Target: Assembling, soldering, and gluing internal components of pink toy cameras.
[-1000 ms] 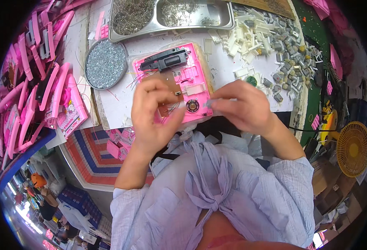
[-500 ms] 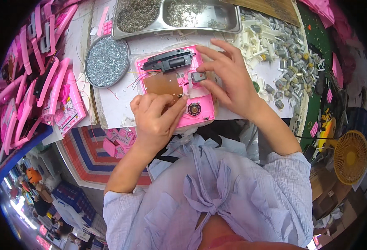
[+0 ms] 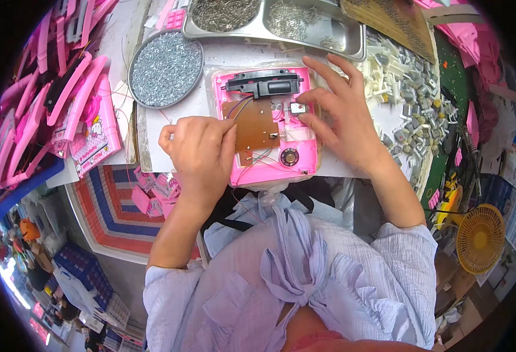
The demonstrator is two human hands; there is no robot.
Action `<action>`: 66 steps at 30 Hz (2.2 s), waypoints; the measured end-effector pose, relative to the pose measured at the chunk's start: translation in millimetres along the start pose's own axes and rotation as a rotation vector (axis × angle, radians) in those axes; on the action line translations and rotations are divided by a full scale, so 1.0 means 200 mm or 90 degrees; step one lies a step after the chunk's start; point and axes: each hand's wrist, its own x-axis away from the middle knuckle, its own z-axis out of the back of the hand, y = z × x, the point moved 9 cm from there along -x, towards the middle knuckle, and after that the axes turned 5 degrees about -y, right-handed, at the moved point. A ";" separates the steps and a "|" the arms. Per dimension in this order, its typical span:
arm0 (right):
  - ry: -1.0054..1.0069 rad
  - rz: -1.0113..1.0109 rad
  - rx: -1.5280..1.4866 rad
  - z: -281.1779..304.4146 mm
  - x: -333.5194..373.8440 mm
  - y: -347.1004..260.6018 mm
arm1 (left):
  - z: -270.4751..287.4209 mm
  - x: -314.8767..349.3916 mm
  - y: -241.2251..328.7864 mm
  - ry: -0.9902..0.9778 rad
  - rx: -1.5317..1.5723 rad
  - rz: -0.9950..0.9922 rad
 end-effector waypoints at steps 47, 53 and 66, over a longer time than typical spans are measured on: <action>0.187 0.122 -0.187 0.09 -0.09 -0.03 | -0.17 -0.26 0.13 -0.130 0.518 0.104; 0.181 0.036 -0.294 0.05 -0.05 0.06 | -0.24 -0.28 0.10 -0.201 0.577 0.178; 0.174 0.054 -0.167 0.09 0.00 0.01 | -0.17 -0.32 0.17 -0.199 0.447 0.074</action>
